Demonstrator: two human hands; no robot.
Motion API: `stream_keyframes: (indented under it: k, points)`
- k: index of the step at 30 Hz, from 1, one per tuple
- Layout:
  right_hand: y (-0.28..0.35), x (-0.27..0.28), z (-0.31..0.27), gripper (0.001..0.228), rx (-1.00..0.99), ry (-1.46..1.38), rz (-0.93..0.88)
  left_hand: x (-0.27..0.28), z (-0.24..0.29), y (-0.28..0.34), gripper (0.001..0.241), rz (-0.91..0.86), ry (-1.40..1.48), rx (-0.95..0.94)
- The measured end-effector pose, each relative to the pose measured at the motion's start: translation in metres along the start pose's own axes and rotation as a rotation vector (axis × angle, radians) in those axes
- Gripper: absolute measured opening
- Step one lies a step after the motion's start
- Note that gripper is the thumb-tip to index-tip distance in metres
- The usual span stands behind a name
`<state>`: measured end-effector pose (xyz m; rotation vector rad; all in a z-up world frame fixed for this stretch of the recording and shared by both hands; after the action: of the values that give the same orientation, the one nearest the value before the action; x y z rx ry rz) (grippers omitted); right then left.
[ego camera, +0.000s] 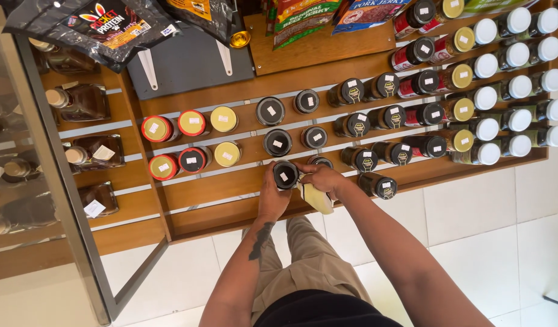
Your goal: The recorder is wiping down various food jars on a grocery store display shelf using a cloth.
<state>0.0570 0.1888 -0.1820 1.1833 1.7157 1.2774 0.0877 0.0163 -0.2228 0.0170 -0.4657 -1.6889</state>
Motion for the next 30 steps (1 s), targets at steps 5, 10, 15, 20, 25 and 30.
stream_keyframes:
  k: [5, 10, 15, 20, 25, 30]
  points:
    - [0.004, 0.000, -0.006, 0.064, -0.016, 0.112, 0.038, 0.005, 0.017, -0.001, 0.094, -0.033, -0.041, 0.013]
    - [-0.002, 0.001, -0.001, 0.065, -0.037, 0.162, 0.061, 0.002, 0.011, 0.001, 0.098, -0.072, -0.075, 0.070]
    - [-0.013, 0.000, 0.011, 0.059, 0.021, -0.052, 0.064, 0.002, 0.018, 0.004, 0.108, -0.027, -0.115, 0.013]
    - [0.018, 0.004, -0.007, 0.042, 0.237, 0.008, 0.313, 0.005, 0.009, 0.008, 0.104, 0.007, -0.101, -0.056]
    - [0.033, -0.013, -0.021, 0.050, 0.497, 0.404, 0.377, 0.003, 0.006, 0.010, 0.100, 0.034, -0.107, -0.088]
    - [0.059, -0.031, -0.048, 0.048, 0.916, 0.511, 0.462, 0.006, -0.001, 0.009, 0.096, 0.027, -0.094, -0.075]
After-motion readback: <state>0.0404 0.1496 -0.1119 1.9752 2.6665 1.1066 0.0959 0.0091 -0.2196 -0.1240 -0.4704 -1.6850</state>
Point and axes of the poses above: each hand's wrist, its own y-axis away from the middle knuckle, its own x-axis out of the back of the hand, z = x × y, the point moved 5 cm from there along -y, towards the middle knuckle, and after that the axes turned 4 degrees about -x, right-handed, at the moved point
